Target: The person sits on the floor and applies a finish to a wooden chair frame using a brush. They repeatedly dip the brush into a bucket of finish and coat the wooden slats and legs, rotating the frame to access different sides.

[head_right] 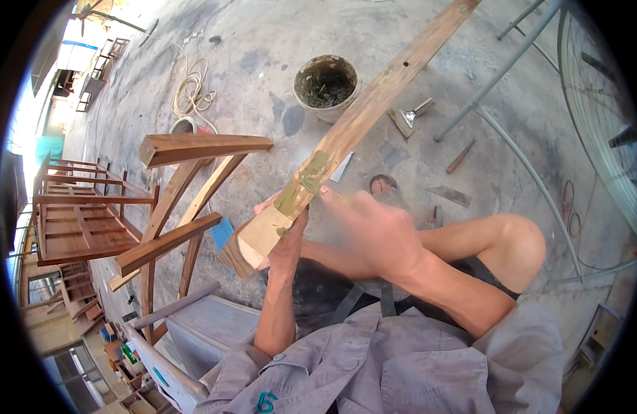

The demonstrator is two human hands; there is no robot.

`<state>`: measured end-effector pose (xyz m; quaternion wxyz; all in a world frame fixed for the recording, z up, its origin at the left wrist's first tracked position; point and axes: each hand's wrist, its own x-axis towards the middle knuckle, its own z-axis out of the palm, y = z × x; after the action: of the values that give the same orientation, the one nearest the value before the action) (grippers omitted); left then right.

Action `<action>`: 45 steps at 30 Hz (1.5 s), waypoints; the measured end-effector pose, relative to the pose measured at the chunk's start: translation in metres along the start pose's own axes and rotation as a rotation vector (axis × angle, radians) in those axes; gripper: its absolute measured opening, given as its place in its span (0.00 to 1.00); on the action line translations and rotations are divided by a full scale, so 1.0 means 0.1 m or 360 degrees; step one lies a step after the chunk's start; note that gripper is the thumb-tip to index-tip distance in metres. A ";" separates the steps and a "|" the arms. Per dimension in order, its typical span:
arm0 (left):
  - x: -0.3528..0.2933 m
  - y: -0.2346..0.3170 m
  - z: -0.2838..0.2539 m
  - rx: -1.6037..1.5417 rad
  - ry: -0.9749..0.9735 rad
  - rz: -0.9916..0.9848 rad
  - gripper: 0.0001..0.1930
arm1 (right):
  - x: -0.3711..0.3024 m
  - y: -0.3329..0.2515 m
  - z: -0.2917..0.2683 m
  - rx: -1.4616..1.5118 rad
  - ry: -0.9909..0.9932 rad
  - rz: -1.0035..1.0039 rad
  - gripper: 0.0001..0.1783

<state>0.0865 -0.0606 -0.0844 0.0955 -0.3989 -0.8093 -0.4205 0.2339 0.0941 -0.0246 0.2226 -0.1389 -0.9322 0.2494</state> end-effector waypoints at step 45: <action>0.03 -0.04 -0.02 0.0123 0.0077 -0.0014 0.20 | 0.22 0.16 -0.15 0.0318 0.0068 0.0059 0.34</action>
<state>0.0814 -0.0614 -0.0843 0.1286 -0.3811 -0.8242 -0.3988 0.2247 0.1219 -0.0141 0.2505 -0.1387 -0.8950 0.3421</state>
